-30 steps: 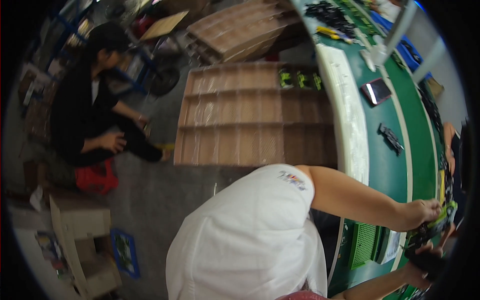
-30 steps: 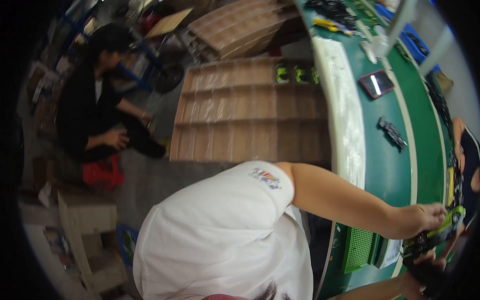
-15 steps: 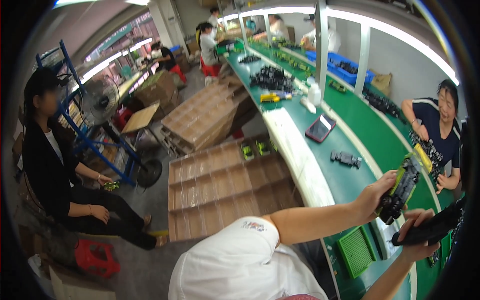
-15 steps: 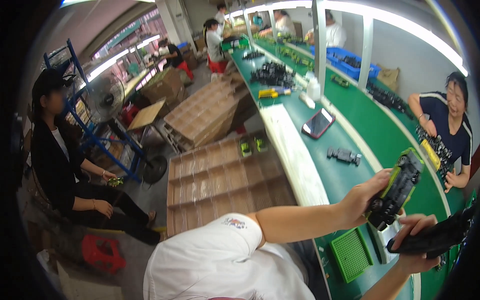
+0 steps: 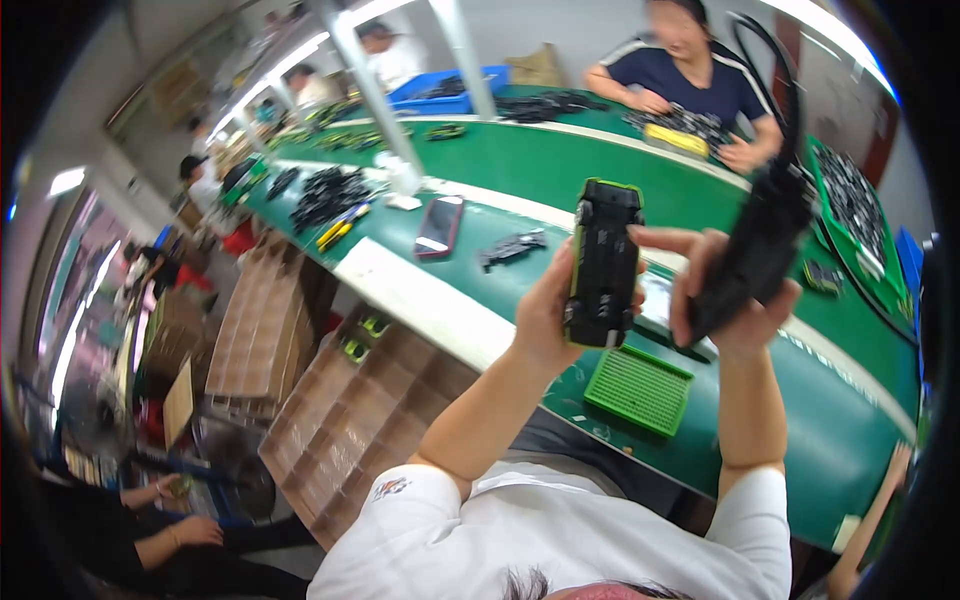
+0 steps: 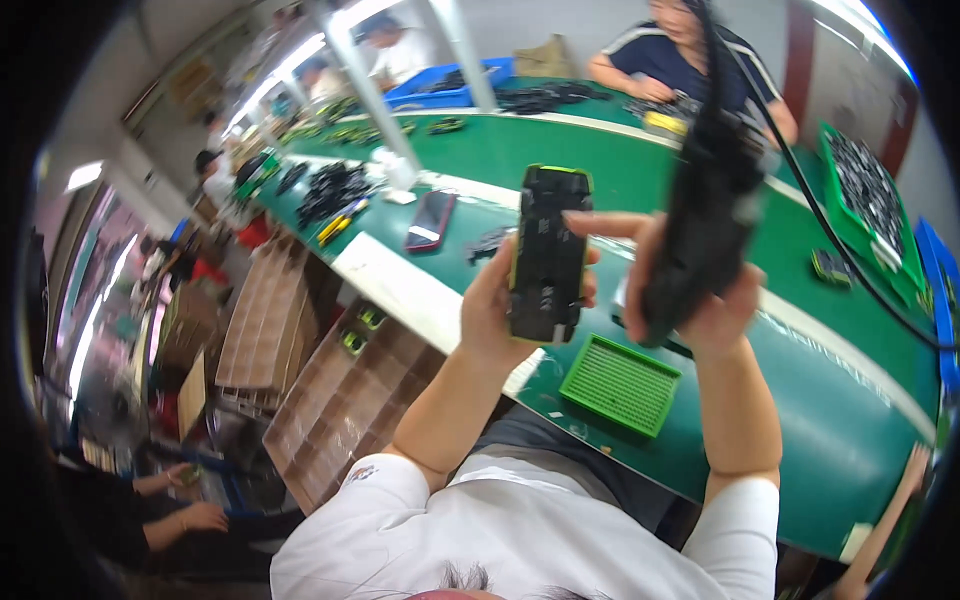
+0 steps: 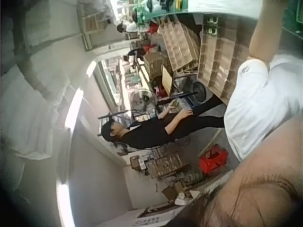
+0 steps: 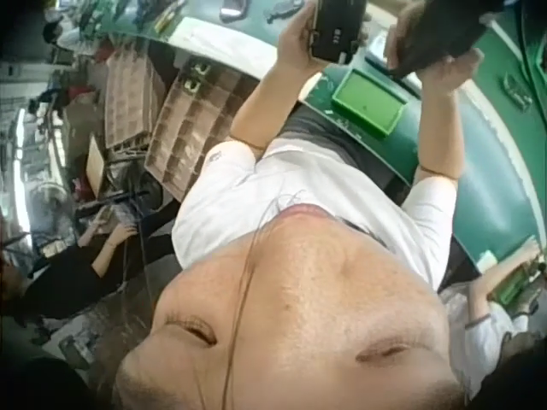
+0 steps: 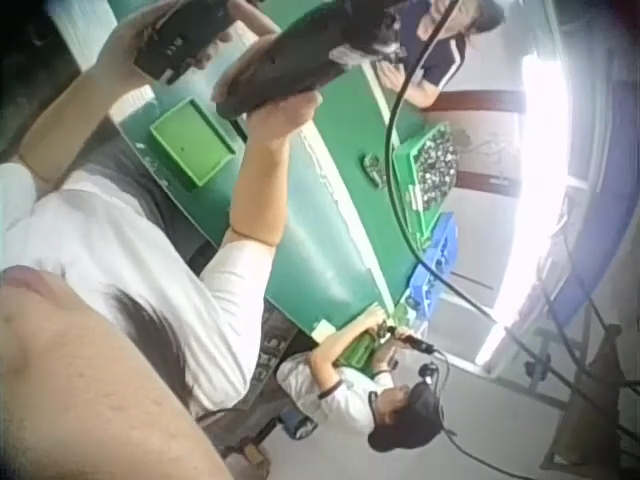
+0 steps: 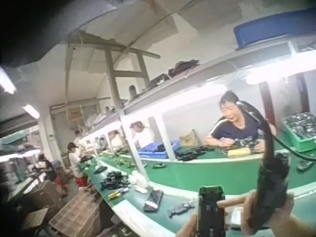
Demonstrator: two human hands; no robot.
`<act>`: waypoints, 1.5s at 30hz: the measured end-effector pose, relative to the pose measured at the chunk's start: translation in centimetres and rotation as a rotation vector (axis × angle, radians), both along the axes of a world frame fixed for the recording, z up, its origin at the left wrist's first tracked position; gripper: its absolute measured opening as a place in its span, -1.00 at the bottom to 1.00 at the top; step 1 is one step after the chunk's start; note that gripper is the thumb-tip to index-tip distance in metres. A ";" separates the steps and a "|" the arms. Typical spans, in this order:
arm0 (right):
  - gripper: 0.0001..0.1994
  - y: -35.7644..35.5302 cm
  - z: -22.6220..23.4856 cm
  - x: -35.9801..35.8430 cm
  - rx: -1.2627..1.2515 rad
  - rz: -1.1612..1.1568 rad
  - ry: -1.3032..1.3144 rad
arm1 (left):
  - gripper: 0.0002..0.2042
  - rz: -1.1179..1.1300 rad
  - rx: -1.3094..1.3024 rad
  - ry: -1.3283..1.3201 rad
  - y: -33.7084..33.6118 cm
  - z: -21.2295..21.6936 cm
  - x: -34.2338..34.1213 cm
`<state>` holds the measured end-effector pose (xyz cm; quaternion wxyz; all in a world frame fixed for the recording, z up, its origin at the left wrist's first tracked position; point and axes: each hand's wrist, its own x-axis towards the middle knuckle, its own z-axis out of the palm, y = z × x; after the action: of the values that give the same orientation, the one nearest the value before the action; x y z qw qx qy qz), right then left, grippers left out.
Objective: The person assembles toy cars by fitting chassis components, fastening screws into the underside of each car using an electric screwdriver, and placing the assembled cars into compartments in a cardboard box.
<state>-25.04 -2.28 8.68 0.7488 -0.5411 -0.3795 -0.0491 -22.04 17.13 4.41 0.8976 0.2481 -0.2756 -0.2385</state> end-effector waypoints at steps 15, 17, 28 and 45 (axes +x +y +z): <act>-0.15 -0.1 -1.0 -0.2 -0.134 0.013 0.038 | -0.50 0.044 -0.074 0.060 0.3 -1.8 0.5; -0.13 0.9 -2.0 -0.3 -0.160 0.001 0.094 | -0.50 0.106 -0.128 0.097 0.5 -1.5 0.3; -0.16 0.8 -3.0 1.5 -0.070 0.173 0.120 | -0.52 0.218 -0.341 0.228 5.5 -4.1 2.3; -0.10 -6.2 2.0 -0.3 0.053 -0.010 -0.126 | -0.32 1.251 2.184 0.703 50.3 -21.4 7.3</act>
<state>-25.32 -8.50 10.69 0.7372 -0.5190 -0.4217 -0.0969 -14.77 67.42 -16.98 0.2159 0.8544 0.4681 0.0657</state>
